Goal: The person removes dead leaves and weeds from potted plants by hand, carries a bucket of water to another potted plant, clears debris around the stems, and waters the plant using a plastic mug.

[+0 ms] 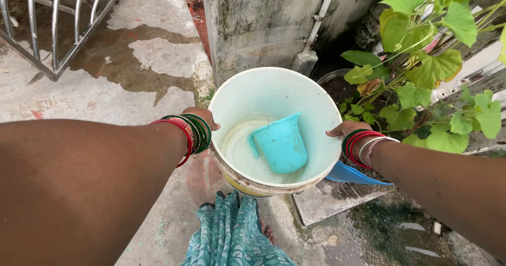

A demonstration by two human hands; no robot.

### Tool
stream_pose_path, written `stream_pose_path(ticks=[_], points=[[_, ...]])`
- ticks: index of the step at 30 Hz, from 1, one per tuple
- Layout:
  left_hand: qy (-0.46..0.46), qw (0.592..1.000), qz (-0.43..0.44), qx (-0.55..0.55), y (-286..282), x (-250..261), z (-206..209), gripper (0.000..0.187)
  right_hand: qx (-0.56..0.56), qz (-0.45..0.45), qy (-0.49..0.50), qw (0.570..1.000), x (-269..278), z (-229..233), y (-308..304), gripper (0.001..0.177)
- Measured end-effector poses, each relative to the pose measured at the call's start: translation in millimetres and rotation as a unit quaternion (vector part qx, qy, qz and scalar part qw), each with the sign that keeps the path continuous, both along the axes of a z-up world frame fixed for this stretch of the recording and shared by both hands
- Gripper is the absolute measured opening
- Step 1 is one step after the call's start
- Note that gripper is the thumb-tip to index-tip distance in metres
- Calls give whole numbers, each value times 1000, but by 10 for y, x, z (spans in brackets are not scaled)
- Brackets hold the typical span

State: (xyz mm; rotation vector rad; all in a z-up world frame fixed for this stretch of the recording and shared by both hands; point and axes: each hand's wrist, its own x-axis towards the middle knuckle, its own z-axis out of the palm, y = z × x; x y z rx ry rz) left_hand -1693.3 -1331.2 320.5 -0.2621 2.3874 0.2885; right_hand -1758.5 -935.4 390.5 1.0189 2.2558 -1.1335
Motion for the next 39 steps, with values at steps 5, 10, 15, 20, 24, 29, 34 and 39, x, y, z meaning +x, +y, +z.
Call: stream_pose_path(ticks=[5, 10, 15, 20, 24, 29, 34, 39], points=[[4, 1000, -10, 9, -145, -391, -394, 54, -16, -18, -12, 1000, -319, -517, -37, 43], [-4, 1000, 17, 26, -200, -477, -735, 53, -35, -35, 9, 999, -498, -1180, 48, 42], [28, 998, 9, 52, -447, -576, -1544, 52, 92, 97, -31, 991, -775, -1729, -70, 41], [-45, 970, 190, 143, -557, -738, -1940, 53, -21, 43, 44, 998, -886, -2277, -141, 42], [-27, 986, 129, 104, -573, -840, -2165, 52, -57, 29, 23, 998, -1000, -2531, -227, 43], [-21, 976, 178, 127, -650, -939, -2405, 47, 61, 162, -7, 985, -1115, -2700, -462, 35], [-6, 929, 286, 235, -751, -1076, -2738, 44, -57, -16, 11, 998, -1268, -2946, -629, 32], [-5, 927, 307, 215, -729, -1258, -2947, 52, -18, -5, 36, 999, -1476, -3372, -537, 54]])
